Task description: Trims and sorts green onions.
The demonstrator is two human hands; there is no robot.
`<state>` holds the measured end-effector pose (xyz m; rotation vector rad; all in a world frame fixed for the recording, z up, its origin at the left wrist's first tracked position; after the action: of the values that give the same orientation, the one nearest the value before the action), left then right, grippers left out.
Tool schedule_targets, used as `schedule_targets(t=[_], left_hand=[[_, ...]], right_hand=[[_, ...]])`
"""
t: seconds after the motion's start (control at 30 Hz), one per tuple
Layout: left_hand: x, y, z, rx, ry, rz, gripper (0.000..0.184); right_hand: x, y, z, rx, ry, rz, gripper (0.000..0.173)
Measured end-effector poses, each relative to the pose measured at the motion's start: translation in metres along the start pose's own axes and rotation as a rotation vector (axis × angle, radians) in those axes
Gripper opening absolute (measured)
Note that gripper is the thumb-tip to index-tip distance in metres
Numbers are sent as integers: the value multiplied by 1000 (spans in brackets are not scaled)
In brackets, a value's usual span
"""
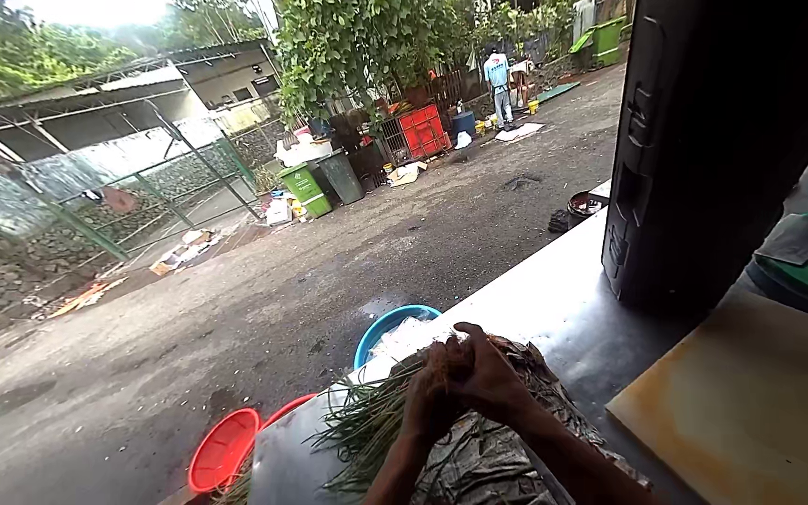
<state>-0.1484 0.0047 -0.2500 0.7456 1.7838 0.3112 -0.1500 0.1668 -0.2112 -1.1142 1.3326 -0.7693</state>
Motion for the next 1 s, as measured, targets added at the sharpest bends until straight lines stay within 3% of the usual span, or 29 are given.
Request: schedule_targets(t=[0.1, 0.2, 0.27, 0.33, 0.37, 0.43, 0.5, 0.57, 0.63, 0.73, 0.77, 0.83, 0.9, 1.0], left_hand=[[4, 32, -4, -21, 25, -222, 30], [0, 48, -3, 46, -6, -327, 28], [-6, 53, 0, 123, -9, -341, 35], [-12, 52, 4, 141, -2, -294, 61], [-14, 49, 4, 148, 21, -270, 65], [-20, 52, 2, 180, 14, -234, 59], [-31, 66, -4, 196, 6, -192, 37], [-50, 83, -14, 207, -25, -142, 24], [-72, 94, -21, 166, -116, -107, 20], [-107, 103, -30, 70, -108, -30, 10], [-122, 107, -32, 74, -61, -22, 11], [-157, 109, -37, 157, 27, -70, 21], [-196, 118, -40, 160, 92, -62, 27], [-258, 129, -39, 136, 112, 188, 25]], right_hand=[[-1, 8, 3, -56, 192, 50, 60], [-16, 5, 12, -101, 204, -40, 38], [-24, 0, 21, -162, 253, -87, 36], [-33, -4, 28, -233, 290, -151, 35], [-37, -8, 30, -269, 303, -162, 34], [-44, -19, 36, -297, 318, -158, 31], [-51, -36, 41, -314, 337, -129, 30], [-62, -55, 39, -329, 323, -78, 32], [-73, -72, 31, -315, 229, -98, 45], [-93, -93, 30, -242, 17, -213, 91], [-100, -89, 34, -205, -19, -243, 97], [-105, -45, 43, -108, -54, -153, 81], [-96, 32, 63, 92, -166, 192, 49], [-68, 137, 120, 492, -509, 715, 48]])
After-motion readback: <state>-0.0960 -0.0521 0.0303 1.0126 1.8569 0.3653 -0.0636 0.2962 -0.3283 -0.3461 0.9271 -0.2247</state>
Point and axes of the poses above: each hand's wrist, its own z-axis away from the middle knuckle, its own x-axis out of the palm, y = z × x, the point moved 1 cm from there along -z, towards the middle knuckle, and after that the axes turned 1 degree about -z, right-handed, at the moved point
